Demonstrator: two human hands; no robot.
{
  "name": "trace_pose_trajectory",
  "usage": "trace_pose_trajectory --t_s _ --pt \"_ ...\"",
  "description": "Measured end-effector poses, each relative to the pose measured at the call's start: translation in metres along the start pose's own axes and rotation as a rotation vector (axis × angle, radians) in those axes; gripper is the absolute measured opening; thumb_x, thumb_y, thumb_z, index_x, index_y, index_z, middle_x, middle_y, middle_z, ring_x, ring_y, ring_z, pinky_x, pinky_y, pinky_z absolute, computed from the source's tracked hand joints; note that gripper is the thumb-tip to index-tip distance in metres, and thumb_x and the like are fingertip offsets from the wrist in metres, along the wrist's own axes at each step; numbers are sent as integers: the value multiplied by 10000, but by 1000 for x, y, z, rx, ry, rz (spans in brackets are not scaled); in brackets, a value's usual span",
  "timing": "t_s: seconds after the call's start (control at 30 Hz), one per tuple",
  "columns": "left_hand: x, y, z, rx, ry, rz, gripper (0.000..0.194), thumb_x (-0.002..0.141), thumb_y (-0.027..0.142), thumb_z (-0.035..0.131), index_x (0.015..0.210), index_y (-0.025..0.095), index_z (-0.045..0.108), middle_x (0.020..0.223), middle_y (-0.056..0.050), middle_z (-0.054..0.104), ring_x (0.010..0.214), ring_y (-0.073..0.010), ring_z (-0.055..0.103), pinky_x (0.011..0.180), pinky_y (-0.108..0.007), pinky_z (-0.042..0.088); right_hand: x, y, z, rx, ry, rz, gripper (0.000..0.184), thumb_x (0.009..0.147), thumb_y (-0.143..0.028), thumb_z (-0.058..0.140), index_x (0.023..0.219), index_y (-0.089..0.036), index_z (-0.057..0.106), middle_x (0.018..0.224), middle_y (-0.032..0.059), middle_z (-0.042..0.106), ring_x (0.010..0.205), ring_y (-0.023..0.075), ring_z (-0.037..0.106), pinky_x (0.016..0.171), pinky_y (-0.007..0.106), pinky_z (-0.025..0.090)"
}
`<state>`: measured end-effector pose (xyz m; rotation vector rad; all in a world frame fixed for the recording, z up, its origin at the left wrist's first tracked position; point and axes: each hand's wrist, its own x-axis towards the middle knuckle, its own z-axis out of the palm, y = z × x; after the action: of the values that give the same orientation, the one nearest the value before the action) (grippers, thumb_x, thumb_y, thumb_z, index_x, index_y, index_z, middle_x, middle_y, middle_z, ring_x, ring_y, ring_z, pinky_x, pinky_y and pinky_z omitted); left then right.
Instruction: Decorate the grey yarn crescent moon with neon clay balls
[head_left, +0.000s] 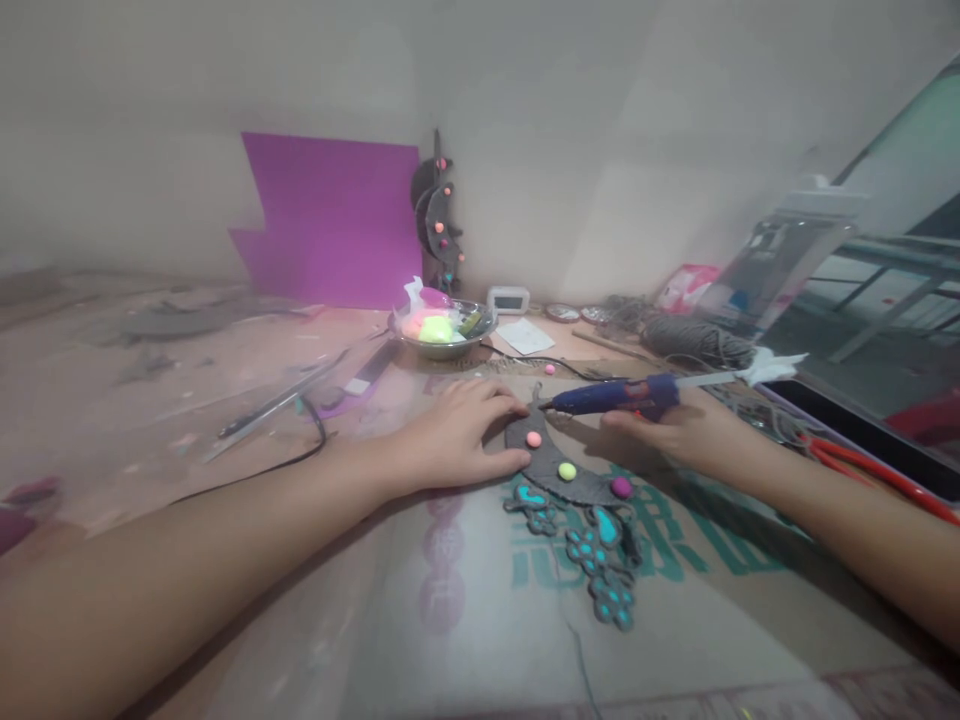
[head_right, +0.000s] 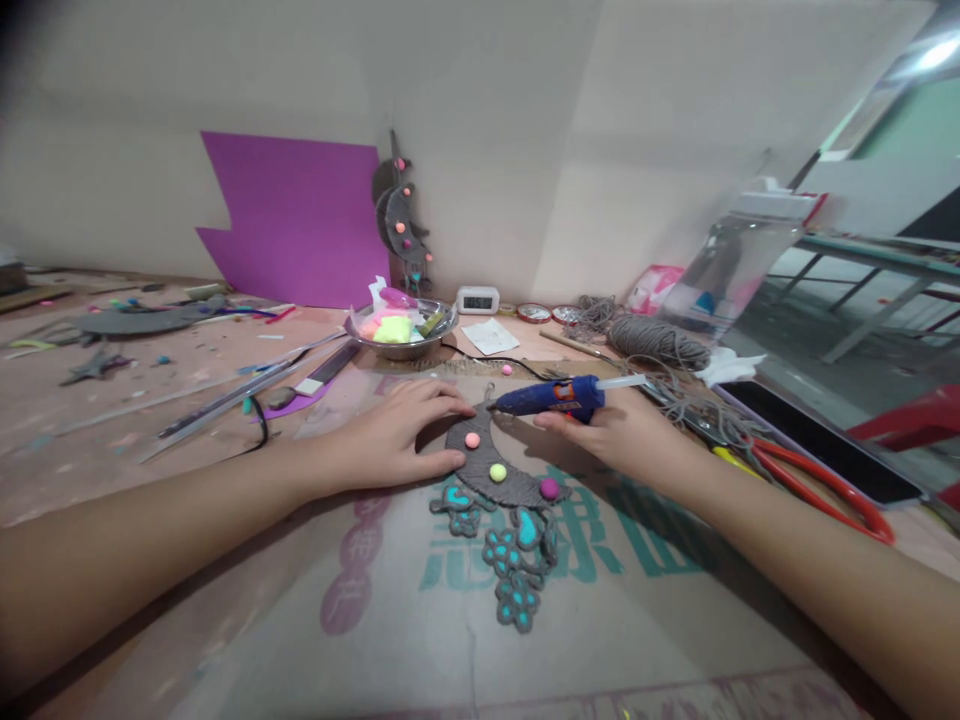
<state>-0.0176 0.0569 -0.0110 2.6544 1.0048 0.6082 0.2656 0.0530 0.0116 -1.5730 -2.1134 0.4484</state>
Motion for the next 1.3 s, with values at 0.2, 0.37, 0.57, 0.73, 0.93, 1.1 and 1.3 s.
trace_pose_trajectory --t_s 0.2,0.37,0.57,0.73,0.93,1.1,1.3 --pt "1 1 -1 -7 -7 -7 476 864 455 621 1260 192 615 1272 -109 589 1192 -290 536 1022 -439 429 1 1 1 -12 14 -9 422 768 -600 642 811 -195 751 745 68 734 711 283 652 678 394 520" --pt "1 -1 0 3 -6 2 480 865 461 618 1260 189 612 1274 -111 590 1190 -291 537 1014 -441 430 4 8 4 30 42 -97 417 773 -605 638 849 -212 758 777 53 740 733 267 652 685 375 514" --pt "0 -3 2 3 -6 9 480 870 466 613 1266 195 607 1279 -105 585 1192 -286 536 1021 -444 426 5 9 3 -9 71 -104 430 745 -626 639 714 -205 719 572 18 641 532 203 538 549 337 450" --pt "0 -4 2 8 -1 18 488 871 477 609 1266 191 606 1280 -109 583 1191 -287 534 1020 -446 428 3 3 1 -3 74 -91 457 727 -652 634 693 -201 705 610 37 661 566 215 557 564 347 452" --pt "0 -3 2 8 -5 5 491 868 473 613 1266 185 609 1280 -107 584 1200 -288 531 1029 -449 425 2 6 4 25 60 -121 397 761 -590 648 832 -216 762 788 58 743 731 273 648 730 404 510" --pt "1 -3 2 10 -4 10 490 873 483 605 1264 188 609 1272 -101 588 1191 -282 535 1021 -451 428 4 3 -1 28 2 -75 401 752 -586 635 824 -213 763 727 55 737 653 262 636 608 374 499" --pt "1 -4 3 11 3 25 475 872 479 607 1255 200 609 1271 -99 595 1189 -282 539 1013 -450 431 1 7 -4 -151 96 -161 389 769 -611 626 814 -245 748 626 44 692 574 240 616 542 346 478"
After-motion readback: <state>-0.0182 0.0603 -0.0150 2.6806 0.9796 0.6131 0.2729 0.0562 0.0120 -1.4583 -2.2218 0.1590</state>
